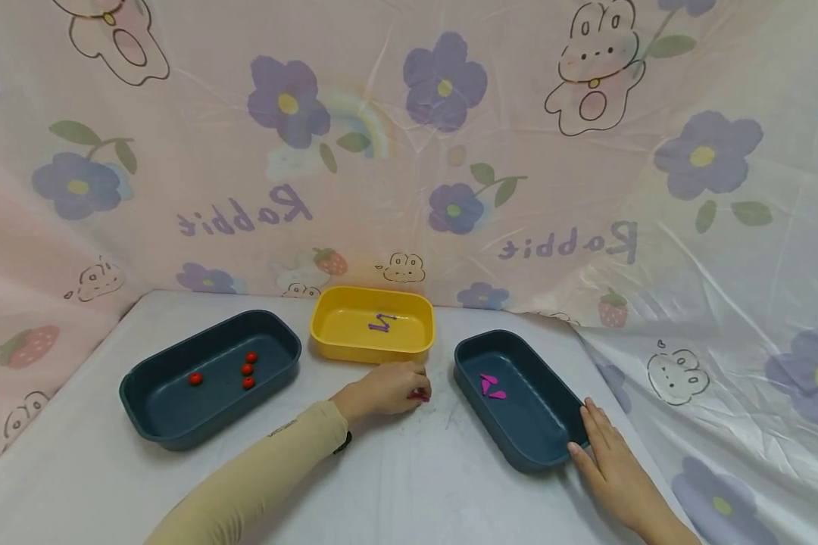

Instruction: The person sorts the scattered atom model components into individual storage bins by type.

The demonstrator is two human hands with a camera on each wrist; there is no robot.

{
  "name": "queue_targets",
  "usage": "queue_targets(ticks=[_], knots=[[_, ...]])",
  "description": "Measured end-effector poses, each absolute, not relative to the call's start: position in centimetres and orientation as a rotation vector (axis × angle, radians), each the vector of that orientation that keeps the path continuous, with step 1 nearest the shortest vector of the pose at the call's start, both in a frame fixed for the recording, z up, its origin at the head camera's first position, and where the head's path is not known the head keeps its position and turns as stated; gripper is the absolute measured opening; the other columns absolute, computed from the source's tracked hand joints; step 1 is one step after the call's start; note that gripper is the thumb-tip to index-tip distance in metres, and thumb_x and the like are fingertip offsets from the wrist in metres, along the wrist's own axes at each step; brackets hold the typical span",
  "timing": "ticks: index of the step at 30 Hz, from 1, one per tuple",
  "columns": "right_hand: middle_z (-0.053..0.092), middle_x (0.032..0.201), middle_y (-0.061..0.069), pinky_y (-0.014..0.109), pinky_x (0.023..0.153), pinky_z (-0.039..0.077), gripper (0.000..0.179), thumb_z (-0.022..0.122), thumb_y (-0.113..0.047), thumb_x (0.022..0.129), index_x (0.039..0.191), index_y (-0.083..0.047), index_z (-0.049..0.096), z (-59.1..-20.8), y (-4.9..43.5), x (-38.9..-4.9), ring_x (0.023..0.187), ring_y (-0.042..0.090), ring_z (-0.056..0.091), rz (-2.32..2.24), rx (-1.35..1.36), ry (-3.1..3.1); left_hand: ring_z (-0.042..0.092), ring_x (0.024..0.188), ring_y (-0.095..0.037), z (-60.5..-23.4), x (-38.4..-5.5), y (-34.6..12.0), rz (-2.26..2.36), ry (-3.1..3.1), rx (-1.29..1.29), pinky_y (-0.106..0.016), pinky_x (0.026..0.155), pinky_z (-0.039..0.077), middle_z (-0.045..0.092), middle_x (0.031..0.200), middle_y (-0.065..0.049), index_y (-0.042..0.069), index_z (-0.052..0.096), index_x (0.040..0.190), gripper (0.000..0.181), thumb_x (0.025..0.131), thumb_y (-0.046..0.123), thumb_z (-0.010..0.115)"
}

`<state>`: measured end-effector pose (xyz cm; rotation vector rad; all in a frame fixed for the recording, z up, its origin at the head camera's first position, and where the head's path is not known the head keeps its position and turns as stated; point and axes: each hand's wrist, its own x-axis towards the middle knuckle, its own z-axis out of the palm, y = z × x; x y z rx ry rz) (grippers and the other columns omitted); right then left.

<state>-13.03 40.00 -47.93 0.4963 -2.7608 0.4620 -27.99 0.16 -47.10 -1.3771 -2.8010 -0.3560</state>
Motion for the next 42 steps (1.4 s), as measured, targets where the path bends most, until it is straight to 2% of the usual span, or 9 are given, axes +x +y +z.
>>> queue_targets(ticks=[25, 32, 38, 42], knots=[[0.015, 0.172, 0.021, 0.015, 0.121, -0.011, 0.068, 0.056, -0.025, 0.108, 0.159, 0.011, 0.027, -47.85, 39.81, -12.93, 0.161, 0.025, 0.003, 0.464, 0.505, -2.759, 0.055, 0.084, -0.007, -46.86, -27.53, -0.03, -0.435, -2.841, -1.351, -0.016, 0.078, 0.050, 0.064, 0.095, 0.009, 0.022, 0.079, 0.108, 0.013, 0.094, 0.024, 0.079], [0.015, 0.172, 0.020, 0.012, 0.120, -0.011, 0.068, 0.056, -0.024, 0.108, 0.159, 0.011, 0.027, -47.80, 39.75, -12.99, 0.161, 0.022, 0.001, 0.460, 0.506, -2.760, 0.055, 0.081, -0.006, -46.83, -27.41, -0.35, -0.535, -2.791, -1.368, -0.014, 0.073, 0.049, 0.064, 0.094, 0.008, 0.020, 0.079, 0.107, 0.012, 0.095, 0.022, 0.079], [0.018, 0.172, 0.021, 0.012, 0.120, -0.010, 0.068, 0.058, -0.025, 0.107, 0.159, 0.010, 0.029, -47.79, 39.80, -13.07, 0.161, 0.024, 0.005, 0.458, 0.497, -2.754, 0.056, 0.083, -0.004, -46.75, -27.34, -0.44, -0.642, -2.763, -1.323, -0.013, 0.076, 0.050, 0.063, 0.096, 0.010, 0.021, 0.079, 0.109, 0.014, 0.094, 0.021, 0.079], [0.019, 0.171, 0.021, 0.011, 0.119, -0.009, 0.068, 0.058, -0.025, 0.107, 0.158, 0.010, 0.030, -47.85, 39.83, -13.06, 0.161, 0.021, 0.004, 0.451, 0.497, -2.750, 0.057, 0.086, -0.006, -46.27, -27.12, -0.42, -0.730, -2.724, -1.288, -0.015, 0.081, 0.052, 0.064, 0.099, 0.009, 0.019, 0.079, 0.109, 0.016, 0.094, 0.016, 0.078]])
